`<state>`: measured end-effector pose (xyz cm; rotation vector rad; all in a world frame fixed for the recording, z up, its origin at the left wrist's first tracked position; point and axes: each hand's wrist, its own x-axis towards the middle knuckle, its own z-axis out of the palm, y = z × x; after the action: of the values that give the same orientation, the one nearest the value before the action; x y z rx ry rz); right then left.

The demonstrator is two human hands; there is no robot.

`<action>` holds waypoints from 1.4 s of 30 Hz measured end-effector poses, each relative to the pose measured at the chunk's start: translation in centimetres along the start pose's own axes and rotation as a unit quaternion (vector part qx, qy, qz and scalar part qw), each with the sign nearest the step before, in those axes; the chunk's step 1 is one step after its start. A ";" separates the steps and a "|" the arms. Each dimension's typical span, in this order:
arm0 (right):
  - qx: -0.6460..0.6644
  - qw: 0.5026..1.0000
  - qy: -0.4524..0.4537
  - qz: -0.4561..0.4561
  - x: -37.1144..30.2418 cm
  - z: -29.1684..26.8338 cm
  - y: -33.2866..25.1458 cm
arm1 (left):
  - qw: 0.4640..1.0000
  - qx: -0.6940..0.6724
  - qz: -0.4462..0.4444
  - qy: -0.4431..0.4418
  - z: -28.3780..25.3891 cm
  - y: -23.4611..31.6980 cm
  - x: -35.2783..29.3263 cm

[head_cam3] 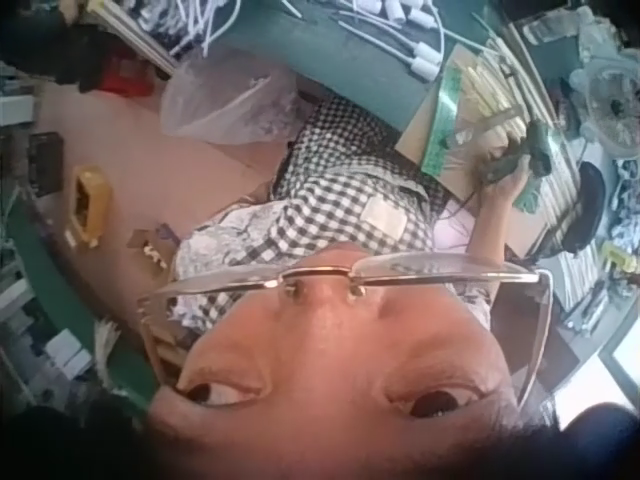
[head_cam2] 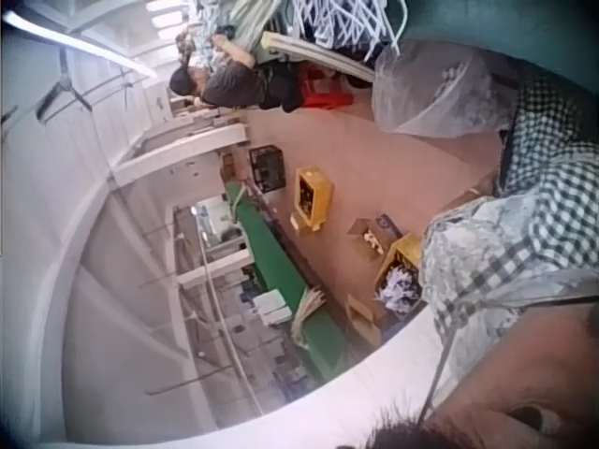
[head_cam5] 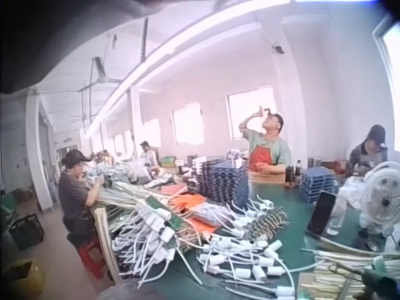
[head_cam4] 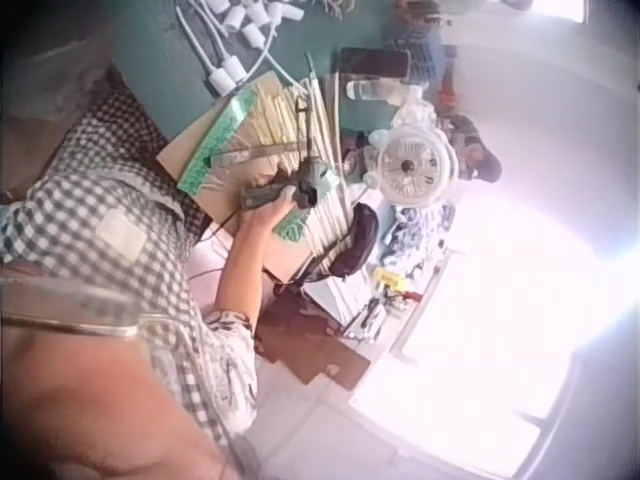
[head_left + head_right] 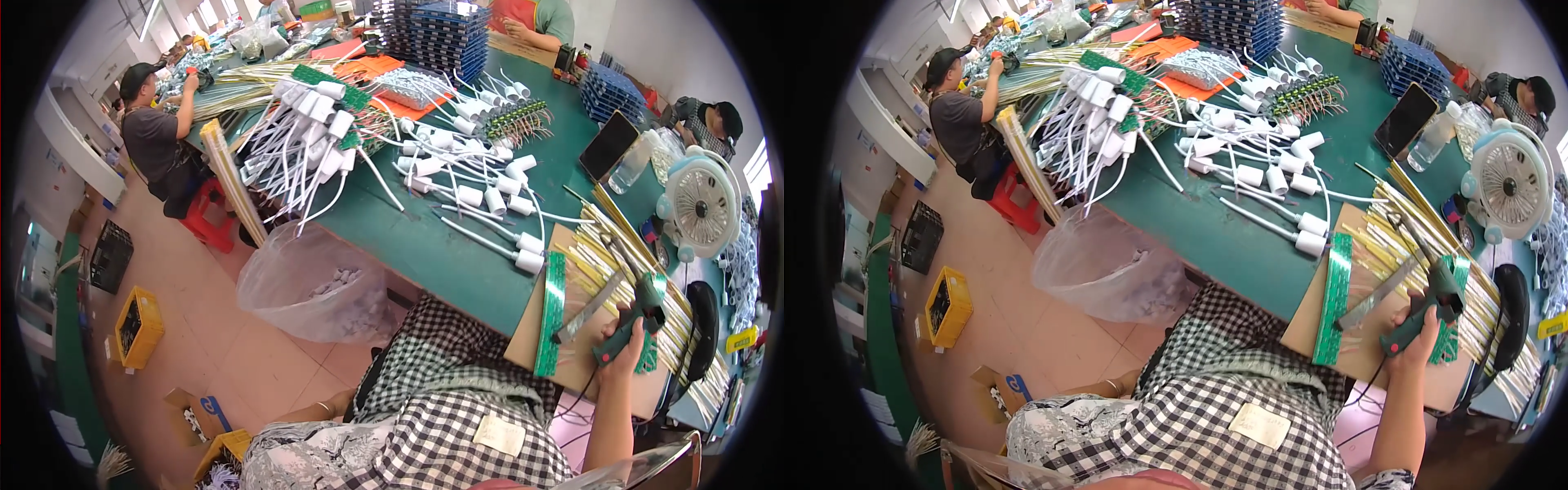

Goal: The person solders wires from white cylindrical casings onto green circuit boards using a soldering iron, positioning each component by hand.

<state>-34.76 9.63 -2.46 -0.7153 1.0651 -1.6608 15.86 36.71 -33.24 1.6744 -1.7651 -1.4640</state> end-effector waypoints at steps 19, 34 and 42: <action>0.043 0.998 -0.037 -0.020 -2.1 -2.1 0.2 | 0.990 -0.019 -0.090 0.108 -2.0 -2.1 14.6; 0.009 0.999 0.018 -0.035 -1.3 0.2 -0.3 | 0.986 0.125 0.042 0.099 -13.6 20.1 6.7; -0.009 0.999 -0.006 -0.035 -1.3 1.1 0.4 | 0.868 0.167 0.435 0.170 -12.0 38.8 14.5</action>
<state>-33.29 10.47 -2.26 -0.7801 1.0583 -1.7073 -0.63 10.96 -2.83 0.9032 -2.1842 -0.4520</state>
